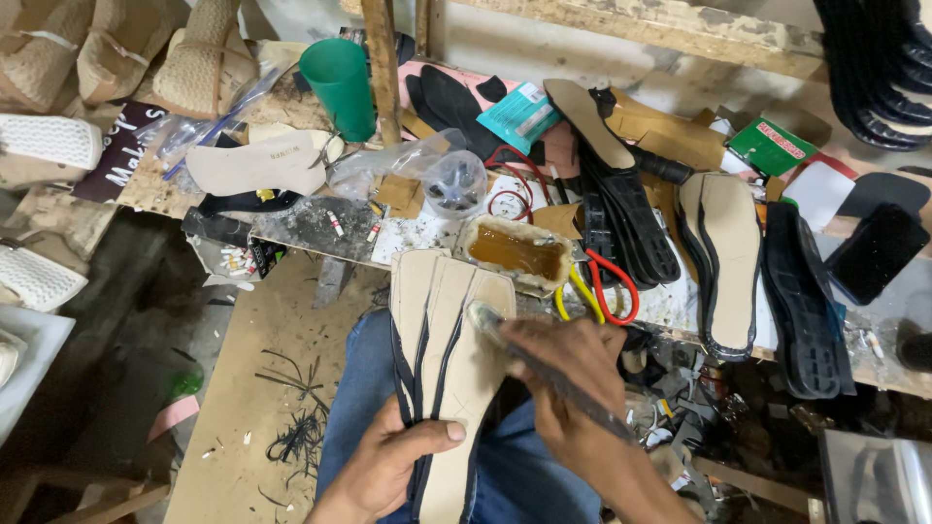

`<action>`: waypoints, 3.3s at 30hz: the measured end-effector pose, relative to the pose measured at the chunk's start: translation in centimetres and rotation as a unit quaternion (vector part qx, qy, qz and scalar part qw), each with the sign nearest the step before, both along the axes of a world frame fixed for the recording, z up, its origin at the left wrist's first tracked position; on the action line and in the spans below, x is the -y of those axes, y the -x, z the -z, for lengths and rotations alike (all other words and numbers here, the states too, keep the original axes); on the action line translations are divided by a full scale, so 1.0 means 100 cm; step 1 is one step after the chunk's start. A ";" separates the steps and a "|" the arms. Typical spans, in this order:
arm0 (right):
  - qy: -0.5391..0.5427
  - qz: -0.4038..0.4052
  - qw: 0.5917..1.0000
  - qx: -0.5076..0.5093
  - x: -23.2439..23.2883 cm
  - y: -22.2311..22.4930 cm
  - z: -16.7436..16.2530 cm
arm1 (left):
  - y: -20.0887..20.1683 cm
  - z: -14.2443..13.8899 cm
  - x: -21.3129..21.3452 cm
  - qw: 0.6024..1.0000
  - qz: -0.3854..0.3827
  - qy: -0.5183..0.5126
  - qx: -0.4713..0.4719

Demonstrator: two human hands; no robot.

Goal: The person applies adhesive to the edges of shoe insoles using a brush and a container of glue. They work on several insoles one at a time, dipping the brush into the glue and spreading it along the perimeter before placing the treated insoles on a nearby shelf.

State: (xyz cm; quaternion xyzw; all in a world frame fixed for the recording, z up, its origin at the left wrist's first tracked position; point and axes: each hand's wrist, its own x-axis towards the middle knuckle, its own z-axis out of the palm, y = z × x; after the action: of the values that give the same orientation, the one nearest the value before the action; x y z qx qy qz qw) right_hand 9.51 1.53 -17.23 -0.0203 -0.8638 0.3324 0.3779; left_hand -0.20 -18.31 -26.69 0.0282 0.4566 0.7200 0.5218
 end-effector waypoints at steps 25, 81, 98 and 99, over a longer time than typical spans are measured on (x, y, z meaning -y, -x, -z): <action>-0.109 0.176 0.967 0.148 -0.075 0.046 0.019 | 0.004 -0.034 -0.025 0.987 -0.139 -0.029 0.076; -0.067 0.014 0.993 0.092 -0.023 0.015 0.000 | 0.009 -0.025 -0.026 0.996 -0.045 -0.065 0.034; -0.053 -0.027 0.997 0.041 -0.025 0.006 0.002 | 0.007 -0.012 0.004 0.999 -0.039 -0.033 0.012; -0.033 0.004 0.999 0.032 -0.023 0.006 0.003 | 0.007 -0.013 0.007 0.998 -0.042 -0.042 0.016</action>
State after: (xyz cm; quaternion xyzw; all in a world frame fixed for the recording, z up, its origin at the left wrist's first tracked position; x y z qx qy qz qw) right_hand 8.89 3.88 -17.49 -0.0219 -0.8860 0.3014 0.3517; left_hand -0.93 -18.99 -25.38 0.0192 0.4186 0.7598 0.4971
